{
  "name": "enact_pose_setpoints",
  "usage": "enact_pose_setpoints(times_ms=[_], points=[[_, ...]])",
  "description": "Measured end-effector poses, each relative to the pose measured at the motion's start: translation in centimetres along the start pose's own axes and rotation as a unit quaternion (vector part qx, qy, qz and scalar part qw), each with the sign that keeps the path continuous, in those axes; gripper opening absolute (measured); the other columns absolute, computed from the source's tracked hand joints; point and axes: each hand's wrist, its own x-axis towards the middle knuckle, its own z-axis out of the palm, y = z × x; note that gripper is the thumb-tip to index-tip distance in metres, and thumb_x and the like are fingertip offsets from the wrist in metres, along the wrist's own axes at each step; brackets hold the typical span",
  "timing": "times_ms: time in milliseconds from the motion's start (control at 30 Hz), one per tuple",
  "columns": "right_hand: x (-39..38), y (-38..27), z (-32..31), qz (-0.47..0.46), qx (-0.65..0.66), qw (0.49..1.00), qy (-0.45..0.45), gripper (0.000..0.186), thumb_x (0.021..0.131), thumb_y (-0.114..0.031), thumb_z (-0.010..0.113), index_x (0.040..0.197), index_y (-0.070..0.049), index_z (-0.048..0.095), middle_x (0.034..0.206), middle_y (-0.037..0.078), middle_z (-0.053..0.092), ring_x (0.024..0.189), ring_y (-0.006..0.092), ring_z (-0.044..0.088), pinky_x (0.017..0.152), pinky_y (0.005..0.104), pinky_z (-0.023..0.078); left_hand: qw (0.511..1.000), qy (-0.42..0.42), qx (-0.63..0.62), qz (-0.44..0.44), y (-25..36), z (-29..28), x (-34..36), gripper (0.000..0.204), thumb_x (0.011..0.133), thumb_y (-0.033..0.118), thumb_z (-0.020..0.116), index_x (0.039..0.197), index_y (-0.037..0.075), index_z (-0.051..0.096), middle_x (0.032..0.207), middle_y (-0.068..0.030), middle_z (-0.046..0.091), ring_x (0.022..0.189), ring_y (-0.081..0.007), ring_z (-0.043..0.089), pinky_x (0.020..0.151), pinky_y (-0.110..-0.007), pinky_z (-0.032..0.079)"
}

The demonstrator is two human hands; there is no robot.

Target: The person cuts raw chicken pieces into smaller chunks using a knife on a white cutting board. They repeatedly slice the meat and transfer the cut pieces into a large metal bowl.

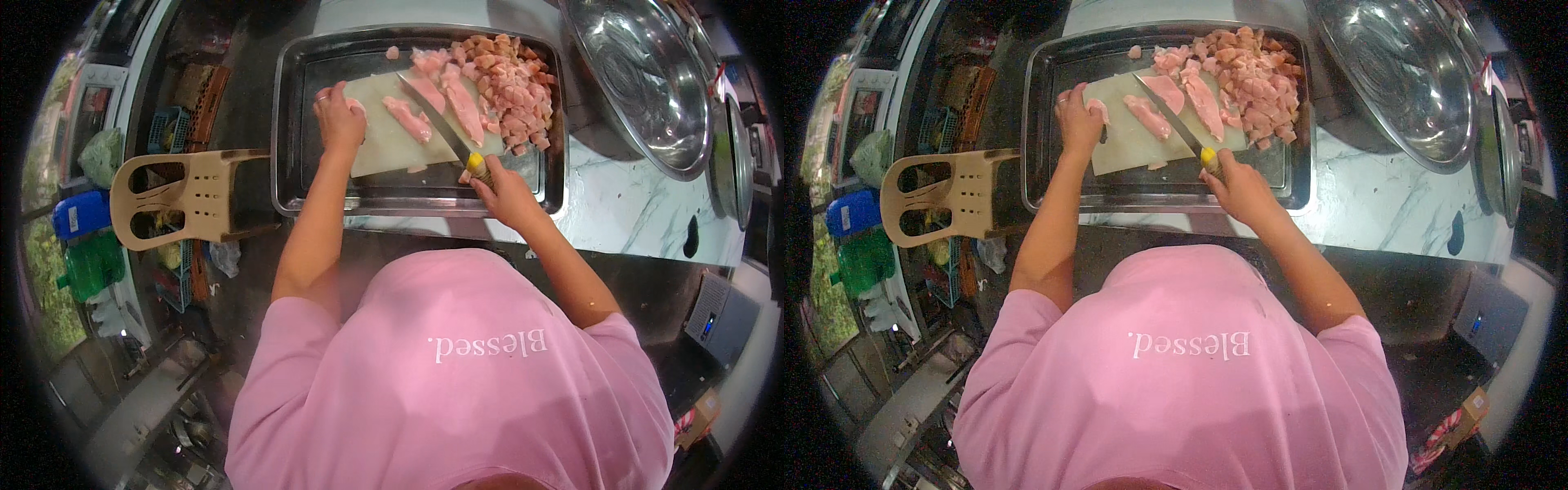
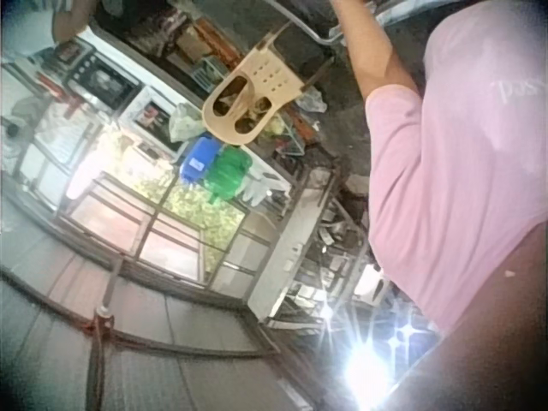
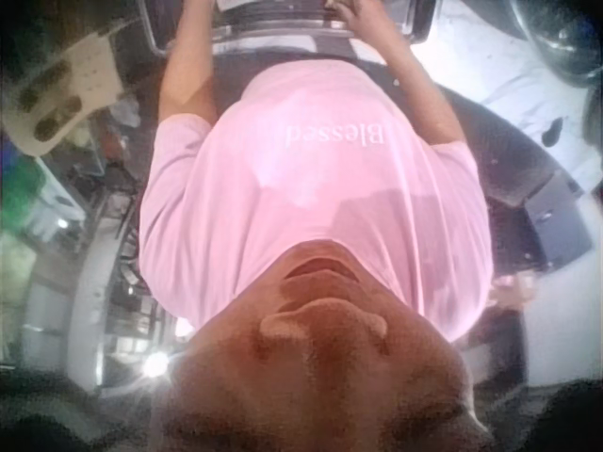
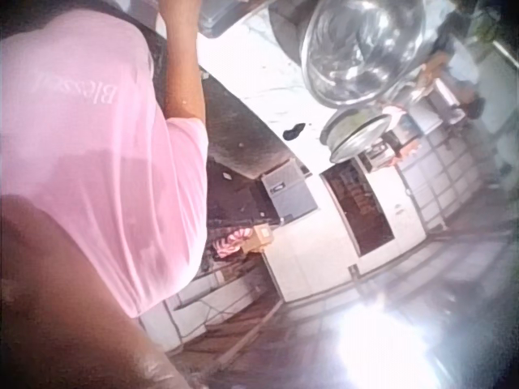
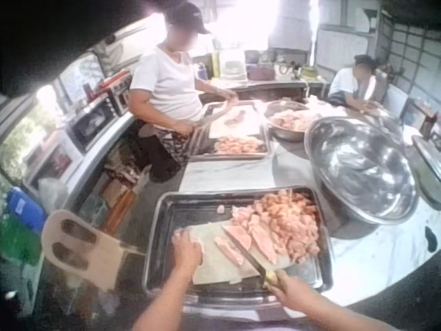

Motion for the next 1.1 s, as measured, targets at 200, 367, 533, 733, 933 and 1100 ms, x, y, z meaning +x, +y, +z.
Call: enact_pose_setpoints(times_ms=[200,367,533,733,933,1100], points=[[-0.4,-1.3,1.0,0.029,-0.082,0.996,-0.017,0.034,0.090,-0.025,0.060,0.109,-0.003,0.043,0.081,0.024,0.066,0.078,0.0444,0.064,0.069,0.0533,0.050,0.921,-0.261,-0.224,-0.181,4.7,1.0,-1.1,0.029,0.081,0.016,0.066,0.106,0.003,0.061,0.080,-0.0141,0.067,0.079,-0.0298,0.065,0.076,-0.039,0.050],[0.4,-2.3,1.5,0.020,-0.096,0.995,-0.032,0.032,0.090,-0.022,0.059,0.107,-0.002,0.042,0.081,0.025,0.065,0.077,0.0443,0.064,0.067,0.0536,0.050,0.918,-0.232,-0.261,-0.189,4.8,2.0,-1.1,0.027,0.079,0.014,0.066,0.103,0.001,0.062,0.084,-0.0173,0.068,0.081,-0.0301,0.067,0.074,-0.040,0.050],[0.8,-2.8,1.2,0.021,-0.109,0.992,-0.061,0.031,0.090,-0.021,0.059,0.105,-0.001,0.042,0.081,0.025,0.066,0.079,0.0436,0.064,0.069,0.0527,0.051,0.937,-0.232,-0.216,-0.145,4.7,2.1,-0.7,0.023,0.079,0.012,0.065,0.098,0.000,0.062,0.086,-0.0193,0.068,0.084,-0.0328,0.067,0.074,-0.041,0.050],[0.9,-3.0,1.4,0.030,-0.129,0.988,-0.079,0.031,0.090,-0.019,0.058,0.107,-0.001,0.041,0.083,0.024,0.066,0.078,0.0437,0.064,0.067,0.0529,0.051,0.934,-0.269,-0.186,-0.146,5.0,1.6,-0.4,0.020,0.078,0.012,0.065,0.092,-0.002,0.062,0.086,-0.0204,0.067,0.084,-0.0350,0.066,0.074,-0.042,0.050],[6.0,-2.1,3.6,-0.010,-0.116,0.991,-0.059,0.032,0.089,-0.018,0.058,0.109,0.000,0.040,0.085,0.025,0.066,0.079,0.0437,0.064,0.068,0.0531,0.050,0.938,-0.250,-0.188,-0.152,5.2,2.0,-0.6,0.019,0.076,0.012,0.066,0.085,-0.003,0.060,0.078,-0.0190,0.065,0.075,-0.0337,0.064,0.068,-0.042,0.049],[9.9,-2.9,4.7,-0.022,-0.094,0.994,-0.042,0.033,0.090,-0.021,0.057,0.110,-0.001,0.040,0.086,0.025,0.065,0.082,0.0441,0.064,0.071,0.0535,0.050,0.931,-0.235,-0.225,-0.164,6.0,1.8,-1.0,0.026,0.076,0.017,0.067,0.092,-0.002,0.059,0.079,-0.0185,0.065,0.077,-0.0365,0.064,0.070,-0.043,0.049]])
